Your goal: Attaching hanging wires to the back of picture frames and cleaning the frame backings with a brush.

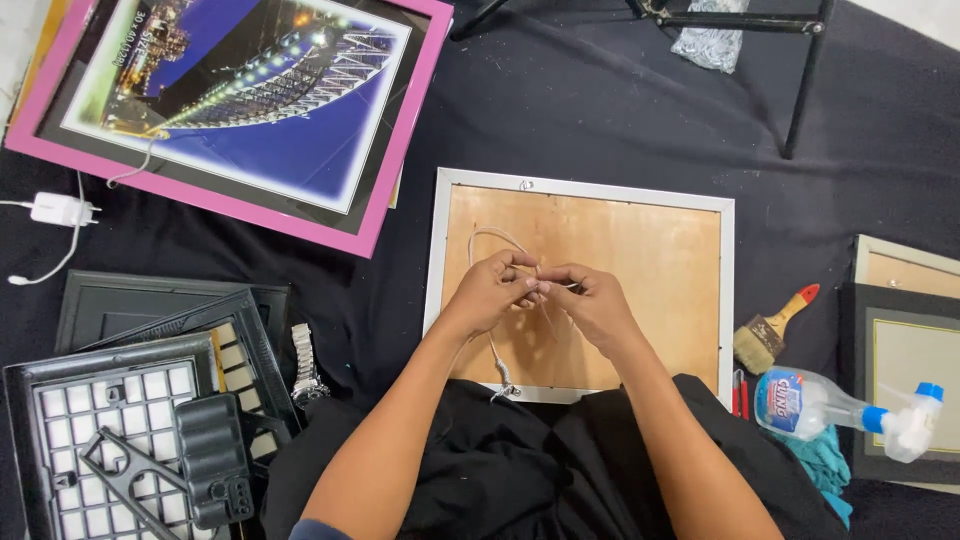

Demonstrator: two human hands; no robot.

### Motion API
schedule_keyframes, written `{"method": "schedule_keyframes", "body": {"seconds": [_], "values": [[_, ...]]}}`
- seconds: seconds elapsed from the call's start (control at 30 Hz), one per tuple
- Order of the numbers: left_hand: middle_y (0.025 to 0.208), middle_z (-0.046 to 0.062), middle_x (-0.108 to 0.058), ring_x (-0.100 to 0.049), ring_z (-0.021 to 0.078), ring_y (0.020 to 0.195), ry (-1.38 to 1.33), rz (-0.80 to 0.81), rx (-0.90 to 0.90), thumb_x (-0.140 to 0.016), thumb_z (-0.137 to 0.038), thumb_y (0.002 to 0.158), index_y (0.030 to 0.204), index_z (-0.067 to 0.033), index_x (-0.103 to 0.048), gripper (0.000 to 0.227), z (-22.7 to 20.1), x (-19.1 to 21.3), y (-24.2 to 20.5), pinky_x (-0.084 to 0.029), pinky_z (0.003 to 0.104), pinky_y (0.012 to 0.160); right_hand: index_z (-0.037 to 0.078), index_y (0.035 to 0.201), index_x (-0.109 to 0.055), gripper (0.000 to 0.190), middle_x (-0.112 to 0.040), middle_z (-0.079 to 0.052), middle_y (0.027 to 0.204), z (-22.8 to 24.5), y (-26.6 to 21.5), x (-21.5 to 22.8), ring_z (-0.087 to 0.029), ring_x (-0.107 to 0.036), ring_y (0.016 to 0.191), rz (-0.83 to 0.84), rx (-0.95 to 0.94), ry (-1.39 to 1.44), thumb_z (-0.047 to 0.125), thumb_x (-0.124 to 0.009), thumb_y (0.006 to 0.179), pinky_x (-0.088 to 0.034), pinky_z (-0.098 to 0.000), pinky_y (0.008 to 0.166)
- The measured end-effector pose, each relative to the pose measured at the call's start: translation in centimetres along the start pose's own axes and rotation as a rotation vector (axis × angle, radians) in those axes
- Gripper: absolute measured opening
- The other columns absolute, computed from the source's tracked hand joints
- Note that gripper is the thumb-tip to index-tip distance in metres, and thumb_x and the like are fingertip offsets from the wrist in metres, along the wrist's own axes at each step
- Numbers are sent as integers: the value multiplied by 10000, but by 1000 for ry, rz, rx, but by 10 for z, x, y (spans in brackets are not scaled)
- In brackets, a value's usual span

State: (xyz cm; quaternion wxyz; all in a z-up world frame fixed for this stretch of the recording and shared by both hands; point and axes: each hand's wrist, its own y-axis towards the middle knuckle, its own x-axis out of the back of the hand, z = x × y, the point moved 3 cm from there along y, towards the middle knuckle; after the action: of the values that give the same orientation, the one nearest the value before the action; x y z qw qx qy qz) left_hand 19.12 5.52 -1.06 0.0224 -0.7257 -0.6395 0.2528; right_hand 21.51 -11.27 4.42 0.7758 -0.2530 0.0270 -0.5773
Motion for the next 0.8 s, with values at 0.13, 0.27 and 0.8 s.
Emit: {"method": "schedule_keyframes", "body": {"seconds": [0.13,0.27,0.8], "values": [[935,153,-718,-737,187,821,-44,-26,10,-631,-48,956,1290,17,-600,341,-1,0,2,-646,279,720,64,1041,-779,161,-705,-63,837,-20,8,9,-87,-600,697,-57,24,-66,145,-765,903,-487,-207,542],[1010,81,-770,-745,205,988,423,-214,-77,-632,-252,943,1178,-143,-708,270,-4,16,6,-605,337,846,24,1038,-727,138,-689,-116,846,-21,10,10,-154,-641,704,-148,53,-42,131,-703,954,-517,-236,541],[1385,118,-566,-391,300,1435,1128,-343,-264,-527,-332,940,1339,-108,-608,465,-21,17,8,-330,479,1163,148,969,-791,116,-746,-55,855,2,153,15,-205,-741,812,-226,329,-484,86,-729,893,-573,-298,713]]}}
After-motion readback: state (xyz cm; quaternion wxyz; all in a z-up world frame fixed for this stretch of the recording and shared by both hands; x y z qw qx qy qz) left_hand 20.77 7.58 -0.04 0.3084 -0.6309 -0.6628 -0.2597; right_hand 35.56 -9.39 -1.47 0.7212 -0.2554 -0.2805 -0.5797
